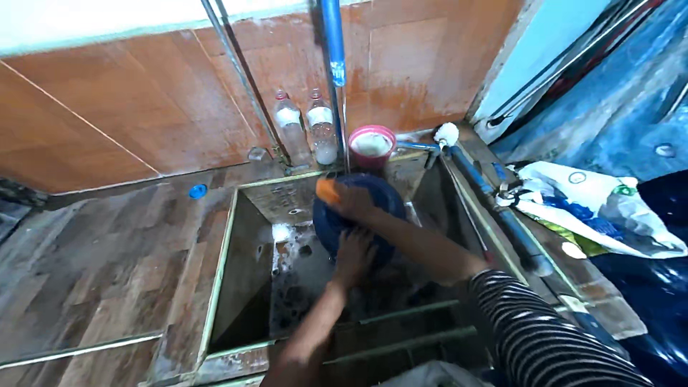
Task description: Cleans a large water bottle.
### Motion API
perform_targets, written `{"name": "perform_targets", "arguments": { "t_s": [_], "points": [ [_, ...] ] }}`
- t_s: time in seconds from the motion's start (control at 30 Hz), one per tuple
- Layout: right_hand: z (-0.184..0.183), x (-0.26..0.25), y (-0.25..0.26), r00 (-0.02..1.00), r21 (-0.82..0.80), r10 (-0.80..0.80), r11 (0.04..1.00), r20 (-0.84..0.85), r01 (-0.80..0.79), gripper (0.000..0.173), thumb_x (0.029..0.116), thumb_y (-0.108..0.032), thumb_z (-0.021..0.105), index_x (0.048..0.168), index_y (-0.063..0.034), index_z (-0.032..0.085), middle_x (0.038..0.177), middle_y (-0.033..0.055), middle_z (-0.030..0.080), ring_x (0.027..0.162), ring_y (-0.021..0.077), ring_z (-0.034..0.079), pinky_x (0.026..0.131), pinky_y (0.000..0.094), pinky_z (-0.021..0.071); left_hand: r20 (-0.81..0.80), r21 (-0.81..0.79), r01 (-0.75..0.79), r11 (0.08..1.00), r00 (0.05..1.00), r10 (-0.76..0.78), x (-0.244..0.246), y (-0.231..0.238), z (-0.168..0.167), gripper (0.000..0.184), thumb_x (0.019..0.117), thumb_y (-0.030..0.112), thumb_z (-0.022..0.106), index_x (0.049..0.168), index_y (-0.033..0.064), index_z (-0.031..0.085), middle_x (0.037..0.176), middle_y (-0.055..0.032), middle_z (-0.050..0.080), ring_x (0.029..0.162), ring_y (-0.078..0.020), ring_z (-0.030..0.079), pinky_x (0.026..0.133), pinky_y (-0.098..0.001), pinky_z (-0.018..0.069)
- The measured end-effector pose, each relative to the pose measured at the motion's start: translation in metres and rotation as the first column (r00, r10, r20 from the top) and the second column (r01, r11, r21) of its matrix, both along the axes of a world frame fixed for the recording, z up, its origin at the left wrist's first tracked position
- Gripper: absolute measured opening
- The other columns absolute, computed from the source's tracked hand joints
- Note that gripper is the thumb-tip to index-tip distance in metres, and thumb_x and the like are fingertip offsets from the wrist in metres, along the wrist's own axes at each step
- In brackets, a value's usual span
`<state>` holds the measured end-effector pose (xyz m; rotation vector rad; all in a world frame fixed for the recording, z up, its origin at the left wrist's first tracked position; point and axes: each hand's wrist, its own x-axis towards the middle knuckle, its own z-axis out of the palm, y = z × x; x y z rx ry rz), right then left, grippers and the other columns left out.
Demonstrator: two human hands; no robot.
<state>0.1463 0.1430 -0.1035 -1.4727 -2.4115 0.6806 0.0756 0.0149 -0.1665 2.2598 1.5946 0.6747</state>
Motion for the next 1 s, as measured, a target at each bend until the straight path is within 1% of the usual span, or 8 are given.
{"name": "perform_targets", "arguments": {
  "t_s": [0.07, 0.17, 0.33, 0.43, 0.67, 0.8, 0.9, 1.0],
  "points": [
    [0.001, 0.007, -0.004, 0.996, -0.105, 0.090, 0.990, -0.022, -0.092, 0.058, 0.1009, -0.041, 0.064, 0.149, -0.0108, 0.051, 0.122, 0.0264, 0.068, 0.114, 0.0452, 0.065, 0.098, 0.0652, 0.0490, 0.157, 0.194, -0.082, 0.978, 0.986, 0.052, 0.001, -0.003, -0.018, 0.028, 0.0984, 0.014, 0.058, 0.111, -0.0037, 0.074, 0.121, -0.0230, 0.070, 0.117, -0.0419, 0.065, 0.105, -0.0587, 0.0449],
    [0.001, 0.024, -0.006, 1.000, -0.094, -0.029, 0.995, 0.010, 0.030, 0.059, 0.1009, -0.040, 0.064, 0.150, -0.0110, 0.050, 0.119, 0.0262, 0.069, 0.112, 0.0454, 0.066, 0.095, 0.0650, 0.0508, 0.259, 0.202, -0.312, 0.928, 0.931, 0.256, -0.002, -0.008, -0.021, 0.023, 0.0958, 0.004, 0.055, 0.097, -0.0131, 0.070, 0.123, -0.0343, 0.063, 0.118, -0.0493, 0.061, 0.104, -0.0560, 0.0470],
    [0.030, 0.060, -0.086, 0.990, -0.274, 0.066, 0.961, 0.125, -0.029, 0.056, 0.1040, -0.036, 0.059, 0.150, -0.0059, 0.048, 0.130, 0.0297, 0.063, 0.124, 0.0489, 0.058, 0.103, 0.0654, 0.0434, 0.071, -0.213, -0.698, 0.684, 0.687, 0.723, -0.029, 0.036, 0.012, 0.066, 0.1010, 0.032, 0.062, 0.149, -0.0075, 0.041, 0.153, -0.0354, 0.038, 0.140, -0.0495, 0.043, 0.110, -0.0626, 0.0385],
    [0.019, 0.108, -0.096, 0.991, -0.232, -0.130, 0.964, 0.009, 0.128, 0.058, 0.1040, -0.039, 0.059, 0.152, -0.0088, 0.048, 0.125, 0.0291, 0.067, 0.118, 0.0485, 0.063, 0.100, 0.0647, 0.0472, 0.036, -0.388, -0.544, 0.744, 0.797, 0.603, -0.046, 0.050, 0.027, 0.065, 0.1049, 0.043, 0.056, 0.151, -0.0002, 0.042, 0.134, -0.0311, 0.060, 0.124, -0.0464, 0.059, 0.104, -0.0622, 0.0451],
    [-0.019, 0.147, -0.033, 0.818, -0.277, -0.411, 0.906, -0.402, 0.319, 0.060, 0.0941, -0.042, 0.074, 0.136, -0.0008, 0.060, 0.119, 0.0259, 0.069, 0.111, 0.0415, 0.067, 0.097, 0.0618, 0.0514, -0.095, -0.234, -0.143, 0.962, 0.988, 0.123, -0.052, 0.090, 0.030, 0.050, 0.1077, 0.035, 0.052, 0.149, 0.0074, 0.052, 0.142, -0.0246, 0.058, 0.134, -0.0437, 0.053, 0.113, -0.0646, 0.0362],
    [-0.031, 0.113, -0.029, 0.782, -0.290, -0.281, 0.948, -0.556, 0.135, 0.053, 0.0902, -0.035, 0.079, 0.129, -0.0012, 0.065, 0.113, 0.0225, 0.071, 0.105, 0.0359, 0.069, 0.094, 0.0574, 0.0540, -0.302, -0.201, -0.255, 0.946, 0.935, 0.188, -0.022, 0.100, 0.037, 0.043, 0.1118, 0.029, 0.037, 0.141, 0.0052, 0.060, 0.141, -0.0256, 0.057, 0.134, -0.0493, 0.049, 0.111, -0.0723, 0.0274],
    [-0.077, 0.098, -0.021, 0.720, -0.453, -0.397, 0.882, -0.569, 0.129, 0.047, 0.0959, -0.031, 0.074, 0.127, 0.0025, 0.064, 0.115, 0.0253, 0.069, 0.106, 0.0360, 0.068, 0.096, 0.0543, 0.0533, -0.130, 0.002, -0.313, 0.950, 0.942, 0.310, -0.016, 0.096, 0.013, 0.044, 0.1082, 0.028, 0.041, 0.125, -0.0016, 0.069, 0.141, -0.0287, 0.056, 0.137, -0.0497, 0.044, 0.116, -0.0704, 0.0176],
    [-0.153, 0.097, -0.025, 0.693, -0.694, -0.613, 0.684, -0.380, 0.224, 0.059, 0.0997, -0.038, 0.067, 0.141, 0.0025, 0.054, 0.136, 0.0279, 0.059, 0.127, 0.0396, 0.058, 0.110, 0.0557, 0.0445, 0.017, -0.126, -0.661, 0.739, 0.744, 0.668, -0.039, 0.109, 0.005, 0.070, 0.1050, 0.049, 0.048, 0.155, 0.0009, 0.039, 0.165, -0.0317, 0.018, 0.153, -0.0501, 0.013, 0.118, -0.0729, 0.0100]
  ]
}}
